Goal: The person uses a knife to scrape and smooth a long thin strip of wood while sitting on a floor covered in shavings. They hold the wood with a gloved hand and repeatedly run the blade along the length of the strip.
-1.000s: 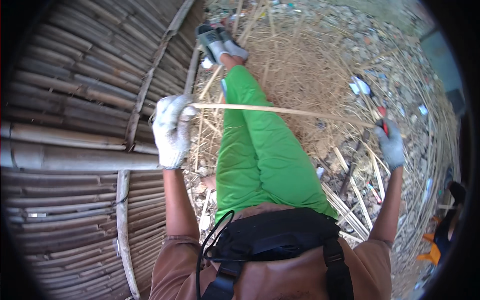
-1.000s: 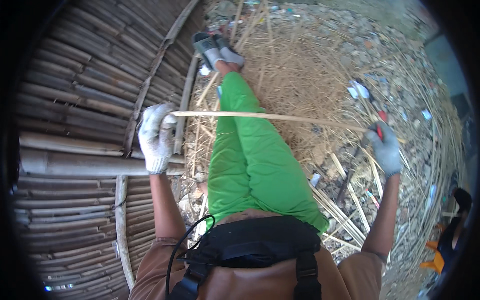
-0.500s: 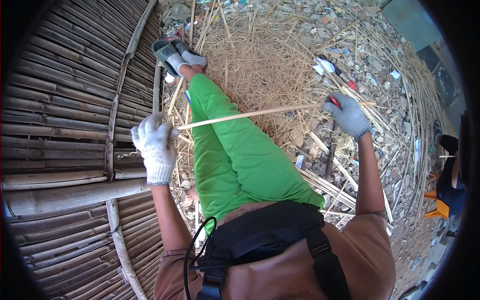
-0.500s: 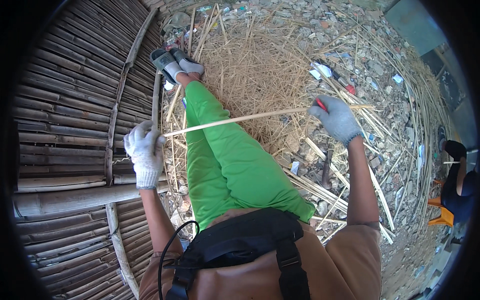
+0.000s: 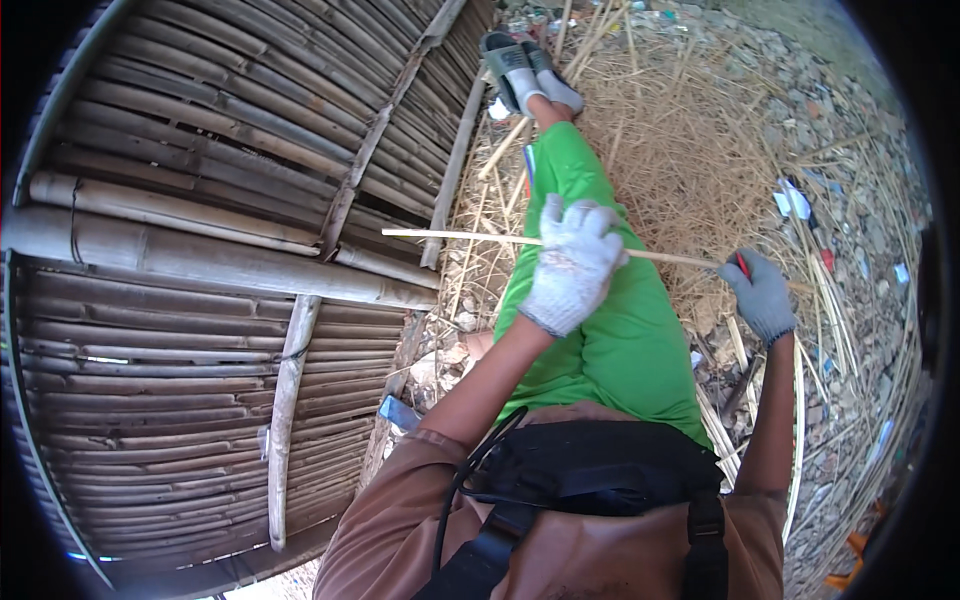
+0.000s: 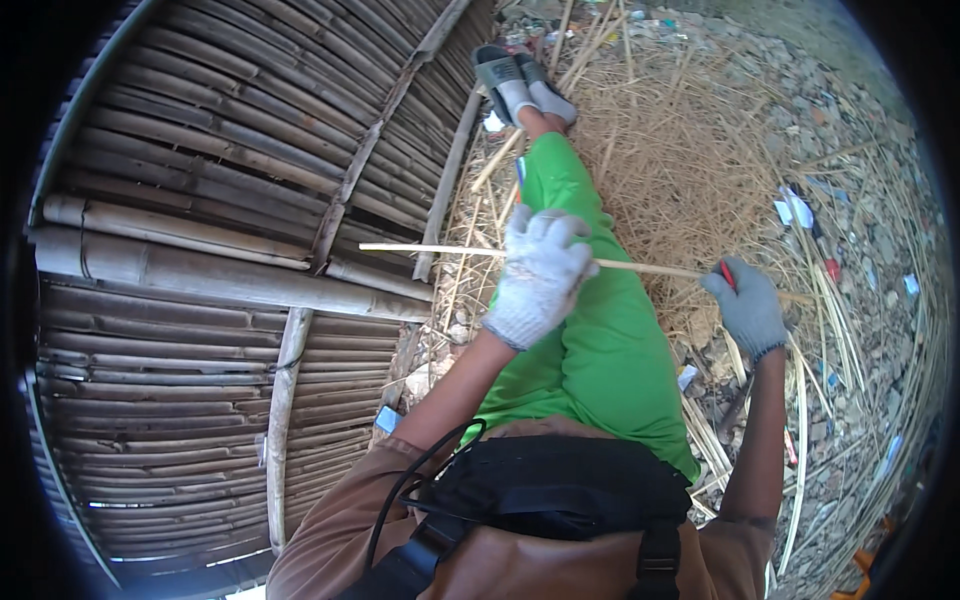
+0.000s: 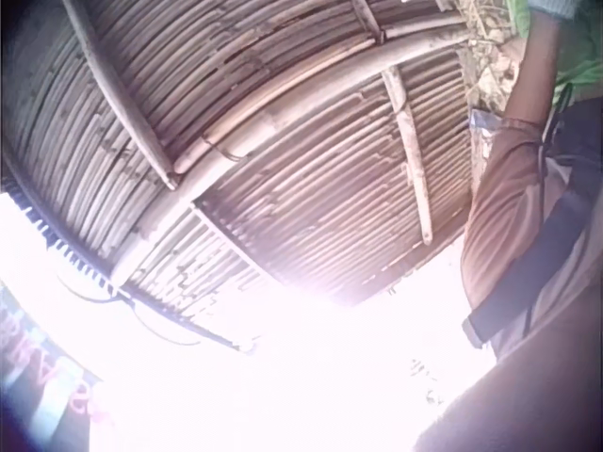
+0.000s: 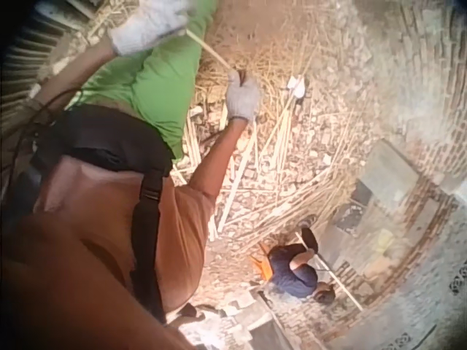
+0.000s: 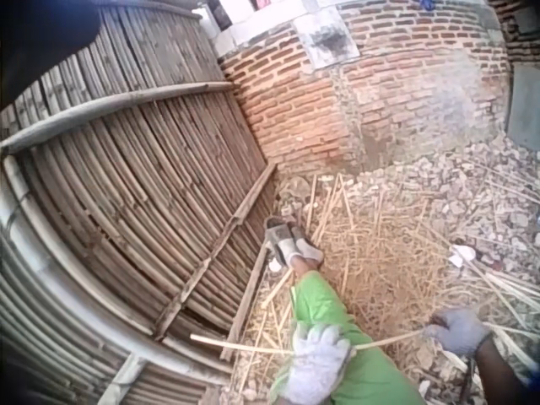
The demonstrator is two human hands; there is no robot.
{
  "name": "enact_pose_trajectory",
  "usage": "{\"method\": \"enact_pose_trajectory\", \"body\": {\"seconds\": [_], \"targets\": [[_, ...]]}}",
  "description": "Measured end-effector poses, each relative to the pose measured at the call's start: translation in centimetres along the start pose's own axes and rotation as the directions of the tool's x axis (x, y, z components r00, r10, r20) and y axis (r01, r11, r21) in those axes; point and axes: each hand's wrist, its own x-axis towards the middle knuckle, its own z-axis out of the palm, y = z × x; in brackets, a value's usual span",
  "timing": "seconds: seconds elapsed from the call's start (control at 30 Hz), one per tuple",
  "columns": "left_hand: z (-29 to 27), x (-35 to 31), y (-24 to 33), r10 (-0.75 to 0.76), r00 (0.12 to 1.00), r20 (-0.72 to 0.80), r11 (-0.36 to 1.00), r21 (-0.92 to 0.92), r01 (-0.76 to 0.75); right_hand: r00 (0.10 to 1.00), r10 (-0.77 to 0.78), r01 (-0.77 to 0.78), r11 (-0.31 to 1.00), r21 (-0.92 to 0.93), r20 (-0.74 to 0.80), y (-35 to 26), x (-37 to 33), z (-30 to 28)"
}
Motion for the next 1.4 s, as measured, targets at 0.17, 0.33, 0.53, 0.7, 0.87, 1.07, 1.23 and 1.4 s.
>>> {"method": "enact_pose_trajectory", "body": {"seconds": [0.17,0.33,0.53,0.7,0.87,1.07,1.23,1.4], "targets": [[0.3,-0.1,0.7,0.004,1.000,0.007,1.000,-0.019,-0.004,0.998,0.004,-0.009,0.997,0.070,0.062,-0.8,0.5,1.2],[1.1,0.8,2.9,-0.105,0.952,0.287,0.989,-0.069,0.130,0.998,-0.012,0.010,0.999,0.031,0.066,-0.4,0.2,0.8],[5.7,-4.0,2.0,-0.151,0.919,0.365,0.831,-0.457,0.318,0.964,-0.148,0.161,0.986,0.044,-0.221,-3.0,0.4,3.3],[6.6,-4.6,2.5,-0.213,0.881,0.422,0.734,-0.526,0.430,0.983,0.123,-0.089,0.970,0.226,-0.138,-4.3,-2.1,4.9],[6.0,-4.0,2.1,-0.189,0.841,0.507,0.661,-0.567,0.491,0.991,0.107,-0.125,0.959,0.255,0.080,-3.6,-3.8,7.8],[5.4,-3.8,2.1,-0.241,0.735,0.633,0.477,-0.583,0.658,0.967,0.250,-0.253,0.945,0.208,0.038,0.2,-6.0,9.2],[5.5,-1.3,1.2,-0.239,0.870,0.431,0.731,-0.509,0.454,0.927,0.299,-0.285,0.954,-0.095,0.226,10.2,-11.3,12.5],[5.8,5.6,2.1,0.011,0.990,0.143,0.897,-0.438,0.053,0.699,0.687,-0.714,0.685,-0.146,-0.198,18.1,-16.0,12.1]]}}
